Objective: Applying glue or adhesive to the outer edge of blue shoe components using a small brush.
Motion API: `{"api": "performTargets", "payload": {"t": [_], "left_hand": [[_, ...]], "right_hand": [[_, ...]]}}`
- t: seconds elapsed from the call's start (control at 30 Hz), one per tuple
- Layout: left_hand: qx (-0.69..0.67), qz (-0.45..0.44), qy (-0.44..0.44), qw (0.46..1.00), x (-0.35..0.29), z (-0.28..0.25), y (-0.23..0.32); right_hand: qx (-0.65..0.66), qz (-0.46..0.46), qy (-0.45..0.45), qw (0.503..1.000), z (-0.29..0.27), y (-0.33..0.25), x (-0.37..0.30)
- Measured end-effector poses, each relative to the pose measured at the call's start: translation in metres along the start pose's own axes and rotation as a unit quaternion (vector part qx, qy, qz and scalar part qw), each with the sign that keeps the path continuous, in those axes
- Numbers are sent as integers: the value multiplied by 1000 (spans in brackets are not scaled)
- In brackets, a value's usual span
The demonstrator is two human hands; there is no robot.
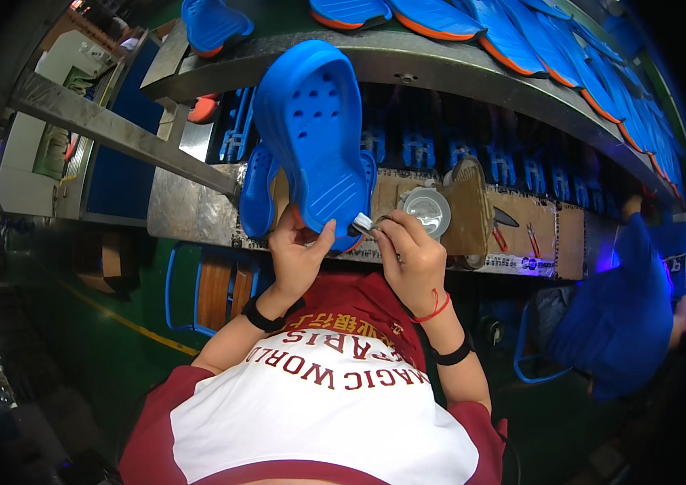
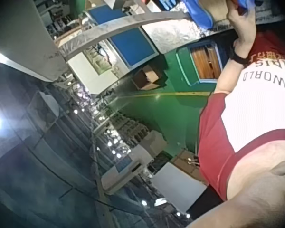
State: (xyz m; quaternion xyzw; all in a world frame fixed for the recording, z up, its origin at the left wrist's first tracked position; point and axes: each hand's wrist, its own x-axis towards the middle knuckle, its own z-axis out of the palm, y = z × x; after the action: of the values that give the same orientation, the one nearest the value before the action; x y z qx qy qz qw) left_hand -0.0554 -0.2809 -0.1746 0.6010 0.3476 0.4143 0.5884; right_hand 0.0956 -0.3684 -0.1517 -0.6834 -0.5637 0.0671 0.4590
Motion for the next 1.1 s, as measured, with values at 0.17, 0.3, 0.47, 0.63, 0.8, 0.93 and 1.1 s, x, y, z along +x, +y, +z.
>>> {"api": "performTargets", "payload": {"t": [0.17,0.3,0.47,0.63,0.8,0.93,1.1], "left_hand": [[17,17,11,1000,3,1,-6],[34,15,23,999,5,1,-7],[14,28,29,999,14,-5,2],[-43,179,53,981,75,-45,62],[-8,115,146,983,158,-110,116],[57,99,213,970,214,-150,99],[-43,22,104,993,240,-140,98]], "right_hand": [[26,8,-19,999,3,0,1],[89,63,-34,993,3,1,0],[150,64,17,986,-2,7,-4],[231,148,95,957,-17,15,-12],[203,151,60,966,-14,18,-23],[248,166,90,950,-7,20,-31],[247,176,83,949,-5,26,-36]]}}
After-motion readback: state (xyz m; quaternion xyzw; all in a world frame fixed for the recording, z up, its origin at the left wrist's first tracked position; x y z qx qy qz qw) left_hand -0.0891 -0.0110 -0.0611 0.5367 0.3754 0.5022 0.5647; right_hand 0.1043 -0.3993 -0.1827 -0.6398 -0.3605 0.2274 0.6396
